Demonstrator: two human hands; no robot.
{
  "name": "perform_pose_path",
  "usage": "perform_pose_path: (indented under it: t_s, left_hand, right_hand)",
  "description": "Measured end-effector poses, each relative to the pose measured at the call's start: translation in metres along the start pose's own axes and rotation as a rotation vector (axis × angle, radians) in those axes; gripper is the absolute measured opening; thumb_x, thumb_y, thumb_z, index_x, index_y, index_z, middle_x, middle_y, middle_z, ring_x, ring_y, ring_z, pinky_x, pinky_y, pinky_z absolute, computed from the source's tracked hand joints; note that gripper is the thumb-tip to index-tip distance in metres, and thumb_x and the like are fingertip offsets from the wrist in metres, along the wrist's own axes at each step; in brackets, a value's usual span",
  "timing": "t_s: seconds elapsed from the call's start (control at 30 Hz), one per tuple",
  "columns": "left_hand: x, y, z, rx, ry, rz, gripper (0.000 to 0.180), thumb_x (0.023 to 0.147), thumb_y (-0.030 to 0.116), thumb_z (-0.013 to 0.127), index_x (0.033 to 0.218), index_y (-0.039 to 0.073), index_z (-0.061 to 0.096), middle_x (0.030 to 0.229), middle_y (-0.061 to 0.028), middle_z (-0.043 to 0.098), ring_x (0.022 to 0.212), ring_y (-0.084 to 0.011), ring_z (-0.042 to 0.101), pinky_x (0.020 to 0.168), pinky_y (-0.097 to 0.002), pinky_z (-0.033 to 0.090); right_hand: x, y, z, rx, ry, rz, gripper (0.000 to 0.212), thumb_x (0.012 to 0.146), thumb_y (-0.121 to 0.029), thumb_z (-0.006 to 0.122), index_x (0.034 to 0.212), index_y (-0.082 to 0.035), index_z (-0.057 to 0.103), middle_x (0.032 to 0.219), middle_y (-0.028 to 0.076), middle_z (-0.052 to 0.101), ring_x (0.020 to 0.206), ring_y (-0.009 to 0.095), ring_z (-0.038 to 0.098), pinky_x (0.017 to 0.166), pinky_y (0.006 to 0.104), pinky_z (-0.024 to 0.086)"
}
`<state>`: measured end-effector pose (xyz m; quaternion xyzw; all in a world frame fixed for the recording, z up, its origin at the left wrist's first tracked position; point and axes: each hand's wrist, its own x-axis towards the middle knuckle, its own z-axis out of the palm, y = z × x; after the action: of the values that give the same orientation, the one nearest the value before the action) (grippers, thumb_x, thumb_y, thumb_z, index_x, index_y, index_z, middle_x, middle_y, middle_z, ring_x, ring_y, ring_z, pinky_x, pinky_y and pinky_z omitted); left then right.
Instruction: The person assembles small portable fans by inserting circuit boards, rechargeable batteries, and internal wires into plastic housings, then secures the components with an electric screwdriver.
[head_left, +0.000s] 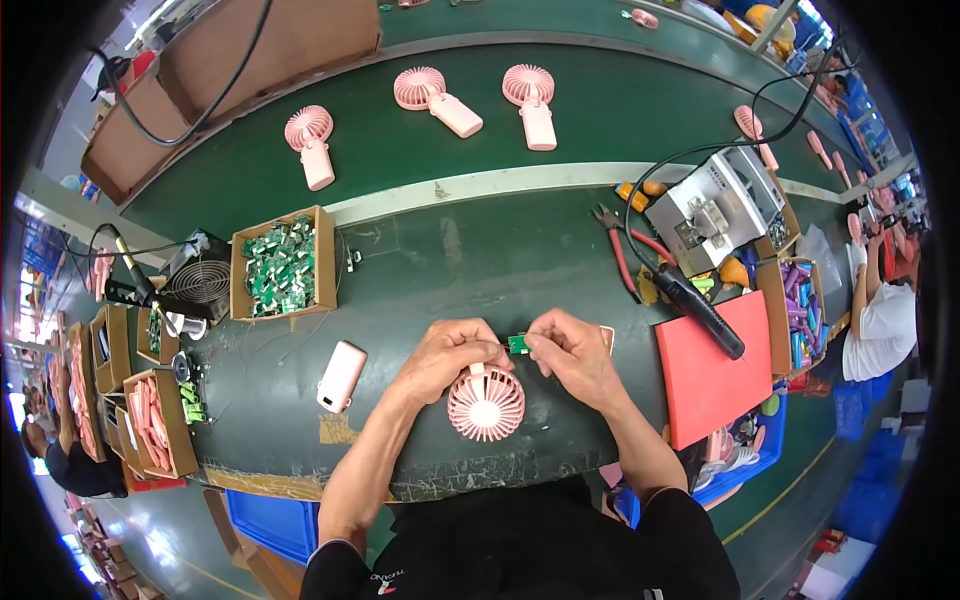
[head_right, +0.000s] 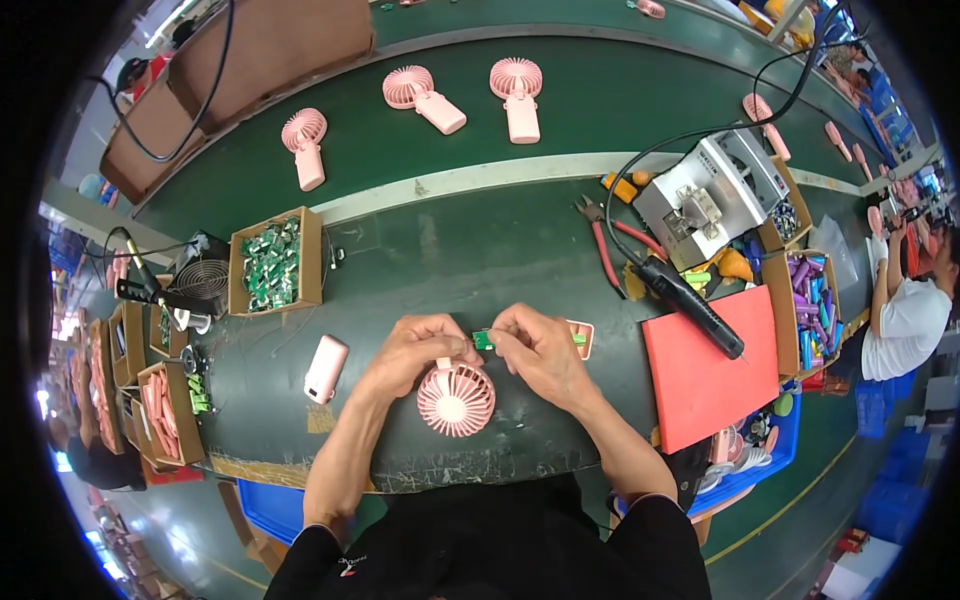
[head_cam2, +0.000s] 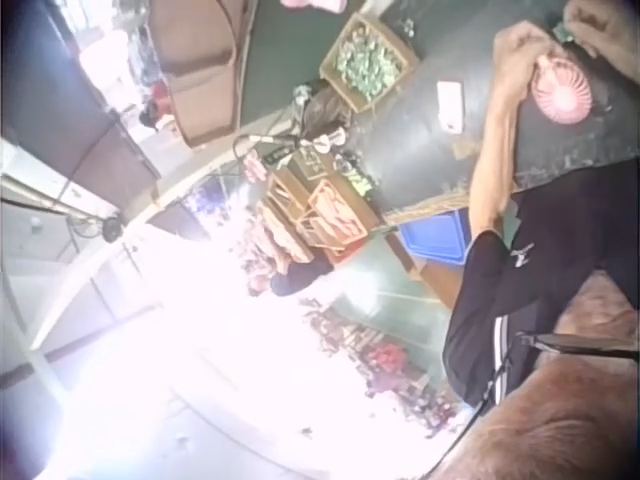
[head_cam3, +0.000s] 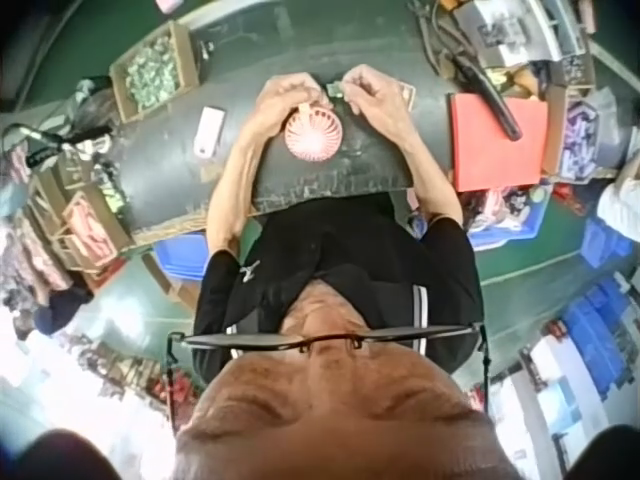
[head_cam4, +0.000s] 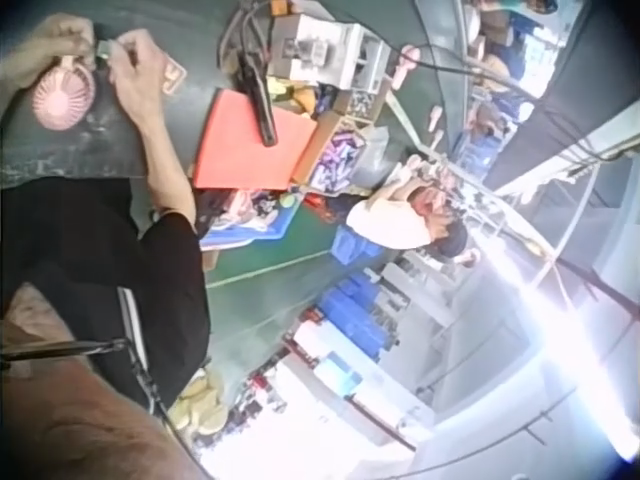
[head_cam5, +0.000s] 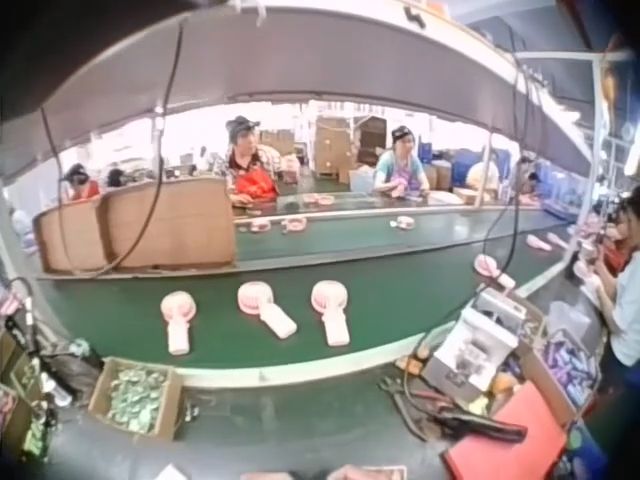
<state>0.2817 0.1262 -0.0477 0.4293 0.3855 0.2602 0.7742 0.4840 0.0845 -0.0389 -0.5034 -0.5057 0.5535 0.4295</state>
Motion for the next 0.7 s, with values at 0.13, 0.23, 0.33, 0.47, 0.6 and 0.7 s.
perform_pose_path:
  t_s: [0.13,0.23,0.33,0.47,0.6,0.7]
  left_hand:
    - [0.000,0.001,-0.001,0.116,0.004,0.017,0.014,0.084,0.010,0.059,0.080,-0.002,0.065,0.080,-0.0092,0.069,0.073,-0.0129,0.065,0.066,-0.0254,0.051]
    - [0.001,0.002,0.000,0.150,-0.020,0.022,0.015,0.086,0.012,0.059,0.086,-0.002,0.064,0.079,-0.0085,0.069,0.074,-0.0119,0.064,0.066,-0.0242,0.050]
    - [0.000,0.010,0.004,0.161,-0.043,-0.003,0.017,0.089,0.014,0.059,0.095,-0.002,0.062,0.080,-0.0072,0.069,0.074,-0.0107,0.063,0.066,-0.0226,0.049]
    - [0.005,0.022,0.015,0.220,-0.079,-0.003,0.017,0.088,0.009,0.062,0.102,-0.002,0.061,0.081,-0.0053,0.068,0.075,-0.0092,0.063,0.066,-0.0224,0.049]
    - [0.011,0.018,0.011,0.223,-0.036,0.006,0.014,0.089,0.005,0.061,0.100,-0.002,0.062,0.080,-0.0065,0.067,0.064,-0.0068,0.060,0.050,-0.0187,0.044]
    - [0.013,0.007,0.003,0.171,0.045,0.057,0.010,0.089,0.005,0.060,0.097,-0.002,0.062,0.080,-0.0088,0.067,0.059,-0.0084,0.060,0.046,-0.0188,0.041]
  right_hand:
    - [-0.001,-0.006,-0.003,-0.094,-0.017,-0.062,0.007,0.089,-0.004,0.057,0.085,0.001,0.056,0.066,0.002,0.058,0.051,0.005,0.051,0.044,0.0219,0.038]
    - [-0.004,-0.015,-0.007,-0.121,-0.021,-0.035,0.008,0.090,-0.004,0.056,0.085,0.002,0.055,0.066,0.003,0.058,0.049,0.006,0.050,0.043,0.0231,0.037]
    - [-0.005,-0.017,-0.009,-0.087,-0.009,-0.018,0.007,0.090,-0.004,0.056,0.086,0.002,0.056,0.065,0.004,0.057,0.048,0.007,0.049,0.042,0.0242,0.037]
    - [-0.006,-0.020,-0.011,-0.133,-0.050,-0.054,0.005,0.090,-0.001,0.056,0.091,0.002,0.060,0.068,0.004,0.060,0.050,0.006,0.053,0.043,0.0213,0.038]
    - [-0.004,-0.012,-0.023,-0.126,0.119,-0.152,0.012,0.086,-0.003,0.062,0.098,0.001,0.064,0.071,0.005,0.061,0.055,0.008,0.055,0.047,0.0226,0.041]
    - [-0.004,-0.018,-0.042,-0.460,0.112,-0.255,0.010,0.082,-0.004,0.066,0.090,0.001,0.063,0.075,0.008,0.061,0.060,0.015,0.059,0.054,0.0283,0.045]
